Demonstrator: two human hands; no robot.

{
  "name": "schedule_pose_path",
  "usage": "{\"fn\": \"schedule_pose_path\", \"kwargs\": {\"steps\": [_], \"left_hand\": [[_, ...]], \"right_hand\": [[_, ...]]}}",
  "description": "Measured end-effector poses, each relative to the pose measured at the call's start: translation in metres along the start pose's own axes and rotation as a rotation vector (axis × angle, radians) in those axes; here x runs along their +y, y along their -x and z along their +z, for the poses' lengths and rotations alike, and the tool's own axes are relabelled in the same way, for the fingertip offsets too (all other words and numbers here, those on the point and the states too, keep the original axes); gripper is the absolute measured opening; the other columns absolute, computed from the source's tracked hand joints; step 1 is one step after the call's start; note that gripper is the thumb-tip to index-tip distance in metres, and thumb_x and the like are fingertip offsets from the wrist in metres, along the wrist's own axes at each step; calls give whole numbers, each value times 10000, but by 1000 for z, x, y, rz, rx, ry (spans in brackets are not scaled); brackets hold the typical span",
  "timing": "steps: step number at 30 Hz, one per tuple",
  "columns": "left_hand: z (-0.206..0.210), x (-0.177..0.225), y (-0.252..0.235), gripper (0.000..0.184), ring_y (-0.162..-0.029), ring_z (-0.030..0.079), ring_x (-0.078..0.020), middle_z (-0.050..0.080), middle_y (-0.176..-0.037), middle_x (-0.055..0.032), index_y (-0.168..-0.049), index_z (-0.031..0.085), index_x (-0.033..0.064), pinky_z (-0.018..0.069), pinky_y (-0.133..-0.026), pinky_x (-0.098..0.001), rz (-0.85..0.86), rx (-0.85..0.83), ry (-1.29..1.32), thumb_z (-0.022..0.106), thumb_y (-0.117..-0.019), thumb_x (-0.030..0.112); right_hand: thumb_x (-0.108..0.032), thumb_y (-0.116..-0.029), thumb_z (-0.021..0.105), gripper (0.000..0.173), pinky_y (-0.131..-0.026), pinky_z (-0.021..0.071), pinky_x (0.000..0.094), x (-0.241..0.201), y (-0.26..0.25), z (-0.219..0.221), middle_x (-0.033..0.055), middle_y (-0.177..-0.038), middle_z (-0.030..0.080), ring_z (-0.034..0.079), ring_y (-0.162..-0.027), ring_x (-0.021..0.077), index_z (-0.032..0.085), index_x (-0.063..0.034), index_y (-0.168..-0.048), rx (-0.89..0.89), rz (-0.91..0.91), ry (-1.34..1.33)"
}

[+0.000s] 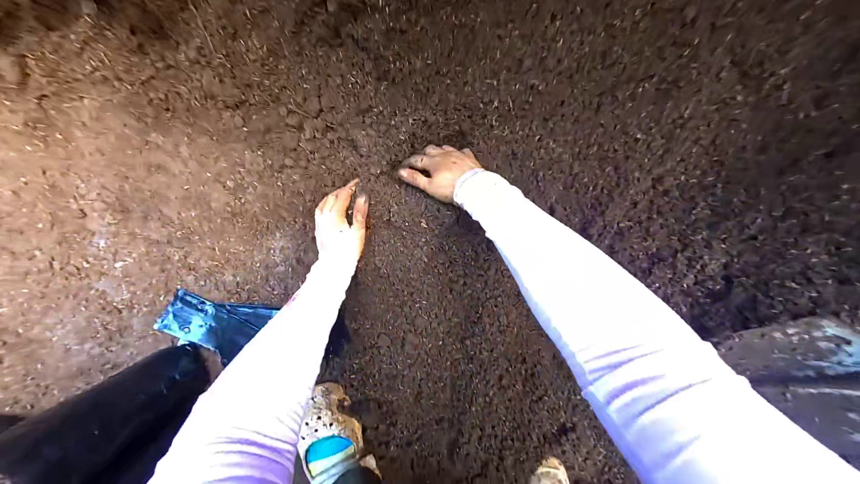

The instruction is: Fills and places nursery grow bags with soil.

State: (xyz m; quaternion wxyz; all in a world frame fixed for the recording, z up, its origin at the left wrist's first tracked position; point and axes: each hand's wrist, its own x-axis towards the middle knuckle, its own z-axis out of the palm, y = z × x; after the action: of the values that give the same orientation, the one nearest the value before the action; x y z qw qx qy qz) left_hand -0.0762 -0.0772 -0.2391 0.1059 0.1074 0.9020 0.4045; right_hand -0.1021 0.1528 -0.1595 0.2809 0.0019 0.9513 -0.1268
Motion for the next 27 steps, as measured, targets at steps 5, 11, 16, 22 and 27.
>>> {"fn": "schedule_pose_path", "kwargs": {"steps": [5,11,16,22,27], "left_hand": [[1,17,36,480,-1440,464,-325,553,-1496,-171,-1454,568,56,308,-1225,-504,-53,-38,189,430,-1094,342],[23,56,108,501,-1449,449,-319,491,-1538,-209,-1476,513,-8,338,-1222,-472,-142,-187,417,553,-1061,270],[48,88,160,576,-1439,447,-339,510,-1534,-177,-1447,571,20,330,-1216,-484,-19,-355,498,679,-976,333],[-18,104,175,365,-1400,509,-276,528,-1505,-180,-1314,669,42,401,-1179,-413,99,-620,372,621,-1028,263],[-79,36,160,757,-1383,493,-417,493,-1503,-244,-1451,531,52,447,-1079,-598,-251,-427,-244,606,-956,619]], "right_hand": [[-630,-1056,311,627,-1136,354,649,16,34,15,129,-1497,552,486,-1403,374,604,-242,-1451,-81,-62,-95],[-465,-1087,403,495,-1046,414,667,25,95,50,143,-1377,637,545,-1313,417,701,-137,-1308,-8,-132,-55],[-298,-1076,448,382,-1079,370,703,48,172,102,154,-1488,552,424,-1425,453,685,-144,-1333,108,-117,-64],[-199,-972,597,437,-1135,307,719,63,254,132,307,-1583,363,345,-1433,574,637,-150,-1405,137,78,-140],[-289,-1001,490,454,-1128,343,678,10,270,131,306,-1425,548,488,-1336,542,660,-3,-1311,530,75,-200]]}}
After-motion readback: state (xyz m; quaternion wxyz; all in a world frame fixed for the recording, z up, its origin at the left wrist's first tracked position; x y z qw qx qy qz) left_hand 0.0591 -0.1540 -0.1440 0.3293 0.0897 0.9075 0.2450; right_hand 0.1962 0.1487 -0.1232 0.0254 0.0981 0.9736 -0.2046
